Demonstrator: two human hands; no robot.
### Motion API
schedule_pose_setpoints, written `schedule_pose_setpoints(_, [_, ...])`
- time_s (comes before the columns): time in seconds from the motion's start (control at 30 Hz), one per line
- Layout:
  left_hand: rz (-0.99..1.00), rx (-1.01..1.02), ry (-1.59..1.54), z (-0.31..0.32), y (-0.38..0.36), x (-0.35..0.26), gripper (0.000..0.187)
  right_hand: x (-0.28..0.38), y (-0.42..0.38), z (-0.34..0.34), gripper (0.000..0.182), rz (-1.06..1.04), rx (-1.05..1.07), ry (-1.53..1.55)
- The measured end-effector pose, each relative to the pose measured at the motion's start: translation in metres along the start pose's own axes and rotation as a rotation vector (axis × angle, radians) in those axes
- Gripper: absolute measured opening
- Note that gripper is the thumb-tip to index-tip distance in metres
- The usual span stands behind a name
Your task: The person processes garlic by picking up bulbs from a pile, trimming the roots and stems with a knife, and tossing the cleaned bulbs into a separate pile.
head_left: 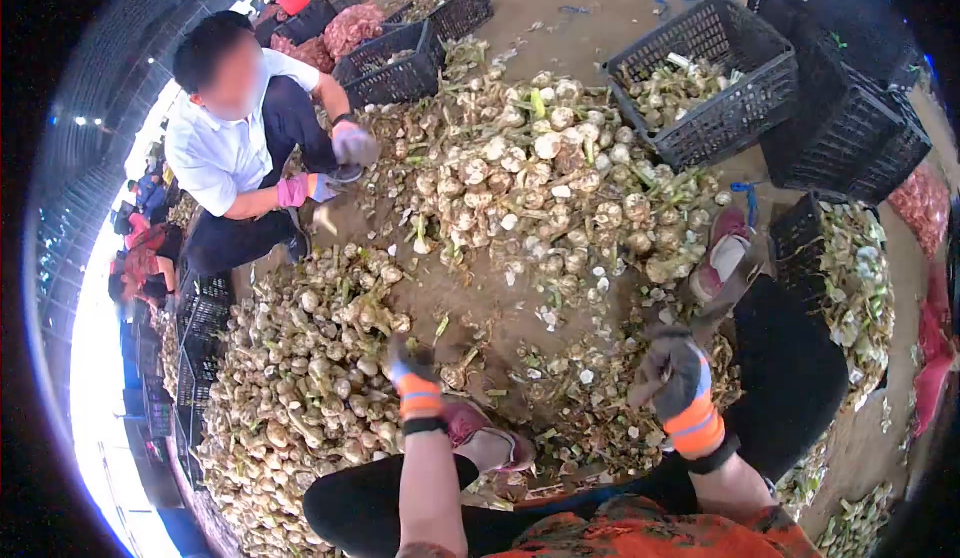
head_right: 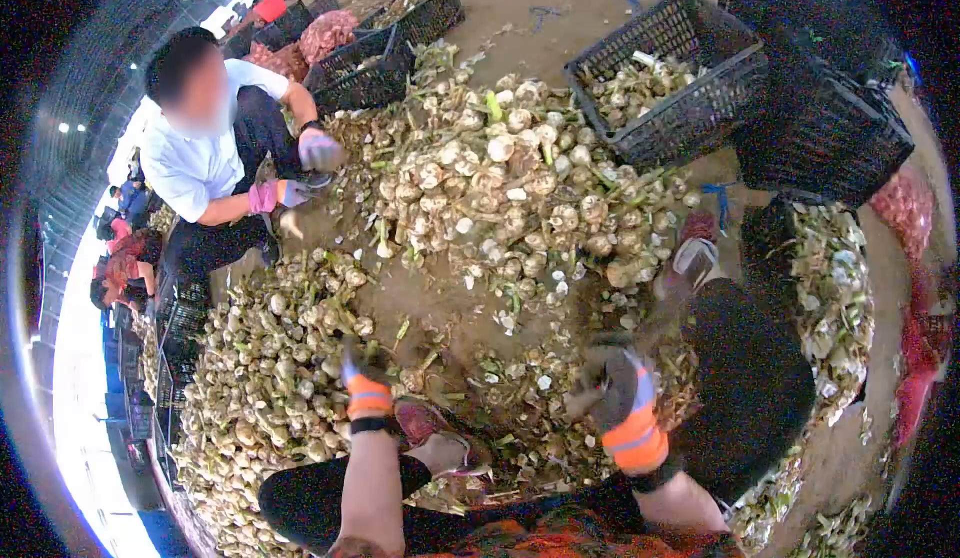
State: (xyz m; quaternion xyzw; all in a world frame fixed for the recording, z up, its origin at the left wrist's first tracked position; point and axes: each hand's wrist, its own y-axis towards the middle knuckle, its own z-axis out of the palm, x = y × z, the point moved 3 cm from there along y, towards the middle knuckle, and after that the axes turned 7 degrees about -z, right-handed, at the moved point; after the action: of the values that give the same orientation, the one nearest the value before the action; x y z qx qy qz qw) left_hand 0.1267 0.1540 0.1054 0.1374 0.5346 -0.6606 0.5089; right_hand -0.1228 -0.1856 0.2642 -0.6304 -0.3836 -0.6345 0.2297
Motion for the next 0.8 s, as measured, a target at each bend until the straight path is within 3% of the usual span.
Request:
schedule_pose_setpoints(0.03, [-0.135, -0.083, 0.129, -0.001, 0.034, 0.029, 0.044, 0.006, 0.005, -0.002, 0.023, -0.252, 0.097, -0.206])
schedule_pose_setpoints(0.07, [-0.062, -0.258, 0.432, 0.005, 0.053, 0.048, 0.051, 0.000, 0.003, -0.004, 0.023, -0.124, 0.157, -0.163])
schedule_pose_setpoints(0.1, [0.103, 0.057, 0.565, -0.027, 0.106, 0.073, 0.042, -0.006, -0.004, -0.005, 0.023, 0.006, 0.214, -0.124])
schedule_pose_setpoints(0.17, [0.206, -0.579, 1.531, 0.015, 0.091, 0.070, 0.062, -0.013, -0.003, -0.009, 0.024, -0.067, 0.131, -0.095])
schedule_pose_setpoints(0.23, [0.454, -0.341, 1.967, -0.092, 0.236, 0.119, 0.062, -0.010, 0.000, -0.011, 0.022, 0.030, 0.074, -0.210])
schedule_pose_setpoints(0.27, [0.447, -0.226, 1.836, -0.091, 0.237, 0.112, 0.063, -0.012, 0.001, -0.009, 0.020, 0.156, -0.002, 0.022])
schedule_pose_setpoints(0.3, [0.669, -0.222, 1.931, -0.080, 0.236, 0.109, 0.060, -0.016, 0.001, -0.006, 0.018, 0.281, -0.084, 0.253])
schedule_pose_setpoints(0.37, [0.518, -0.320, 1.984, -0.102, 0.260, 0.131, 0.057, -0.017, 0.007, -0.003, 0.014, 0.379, -0.076, 0.237])
schedule_pose_setpoints(0.4, [0.648, -0.217, 1.968, -0.097, 0.245, 0.145, 0.056, -0.017, 0.010, -0.001, 0.010, 0.459, -0.078, 0.229])
schedule_pose_setpoints(0.43, [0.779, -0.119, 1.947, -0.081, 0.211, 0.166, 0.055, -0.014, 0.014, 0.004, 0.010, 0.468, -0.064, 0.237])
schedule_pose_setpoints(0.5, [0.628, -0.222, 1.626, 0.035, 0.067, 0.155, 0.053, -0.016, 0.012, 0.013, 0.010, 0.812, -0.378, 0.547])
schedule_pose_setpoints(0.53, [0.658, -0.200, 1.679, 0.026, 0.045, 0.196, 0.050, -0.015, 0.011, 0.014, 0.008, 0.274, -0.031, 0.052])
schedule_pose_setpoints(0.57, [0.564, 0.079, 1.197, 0.033, 0.013, 0.214, 0.053, -0.011, 0.014, 0.015, 0.008, 0.276, -0.013, 0.068])
schedule_pose_setpoints(0.6, [0.619, 0.152, 1.596, 0.057, -0.035, 0.215, 0.055, -0.007, 0.017, 0.014, 0.004, 0.535, -0.080, 0.223])
schedule_pose_setpoints(0.63, [0.559, 0.113, 1.673, 0.063, -0.069, 0.235, 0.056, -0.006, 0.014, 0.016, 0.004, 0.796, -0.147, 0.371])
schedule_pose_setpoints(0.67, [0.530, 0.328, 1.740, 0.071, -0.097, 0.253, 0.054, -0.016, 0.001, 0.015, 0.005, 0.649, -0.188, 0.372])
schedule_pose_setpoints(0.7, [0.400, 0.507, 1.447, 0.072, -0.131, 0.262, 0.064, -0.017, 0.001, 0.018, 0.005, 0.647, -0.173, 0.377])
schedule_pose_setpoints(0.73, [0.281, 0.623, 1.558, 0.081, -0.156, 0.263, 0.059, -0.013, 0.004, 0.019, 0.005, 0.541, -0.090, 0.250])
schedule_pose_setpoints(0.8, [0.375, 0.686, 1.439, 0.089, -0.154, 0.248, 0.057, -0.010, 0.006, 0.020, 0.007, 0.434, -0.004, 0.121])
